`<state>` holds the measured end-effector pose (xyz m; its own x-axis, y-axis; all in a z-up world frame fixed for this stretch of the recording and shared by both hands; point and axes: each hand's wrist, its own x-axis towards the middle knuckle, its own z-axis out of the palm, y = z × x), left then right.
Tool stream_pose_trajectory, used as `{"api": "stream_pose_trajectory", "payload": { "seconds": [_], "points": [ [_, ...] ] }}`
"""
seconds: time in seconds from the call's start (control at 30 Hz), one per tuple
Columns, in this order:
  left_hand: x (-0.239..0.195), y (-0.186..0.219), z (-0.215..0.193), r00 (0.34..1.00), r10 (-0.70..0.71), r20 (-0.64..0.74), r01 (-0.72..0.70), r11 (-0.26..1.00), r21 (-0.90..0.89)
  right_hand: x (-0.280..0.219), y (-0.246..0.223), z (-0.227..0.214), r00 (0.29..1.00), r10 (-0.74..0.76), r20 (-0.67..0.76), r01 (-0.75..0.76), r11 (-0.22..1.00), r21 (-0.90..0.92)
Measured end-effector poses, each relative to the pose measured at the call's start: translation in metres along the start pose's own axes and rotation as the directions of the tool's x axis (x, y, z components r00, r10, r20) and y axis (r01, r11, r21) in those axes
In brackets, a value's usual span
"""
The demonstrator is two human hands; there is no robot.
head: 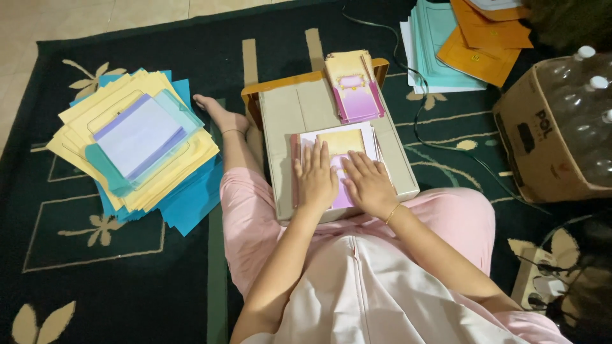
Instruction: Folding sheets of paper and placing them into a small decorative box or envelope holder.
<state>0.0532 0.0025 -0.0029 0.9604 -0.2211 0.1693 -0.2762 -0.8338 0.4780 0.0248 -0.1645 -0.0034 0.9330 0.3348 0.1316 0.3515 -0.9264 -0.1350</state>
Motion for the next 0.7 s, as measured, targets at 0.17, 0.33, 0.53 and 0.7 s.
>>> {"api": "stream_pose_trajectory", "payload": {
  "seconds": [0.17,0.33,0.53,0.7],
  "points": [
    [0.025,-0.006,0.013,0.953,-0.116,0.279,0.073,0.984,0.160,0.009,0.000,-0.003,0.965,0.122,0.231,-0.128,0.992,0.011],
    [0.025,-0.002,0.006,0.941,-0.131,0.314,0.076,0.980,0.182,0.070,0.027,0.014,0.957,0.183,0.226,-0.195,0.980,0.034],
    [0.025,-0.001,0.005,0.939,-0.147,0.311,0.079,0.972,0.221,0.066,0.025,0.019,0.970,0.171,0.173,-0.172,0.985,-0.009],
    [0.024,0.001,0.008,0.955,-0.146,0.257,0.099,0.977,0.186,-0.018,-0.015,-0.010,0.975,0.106,0.196,-0.095,0.993,-0.066]
  ]
}}
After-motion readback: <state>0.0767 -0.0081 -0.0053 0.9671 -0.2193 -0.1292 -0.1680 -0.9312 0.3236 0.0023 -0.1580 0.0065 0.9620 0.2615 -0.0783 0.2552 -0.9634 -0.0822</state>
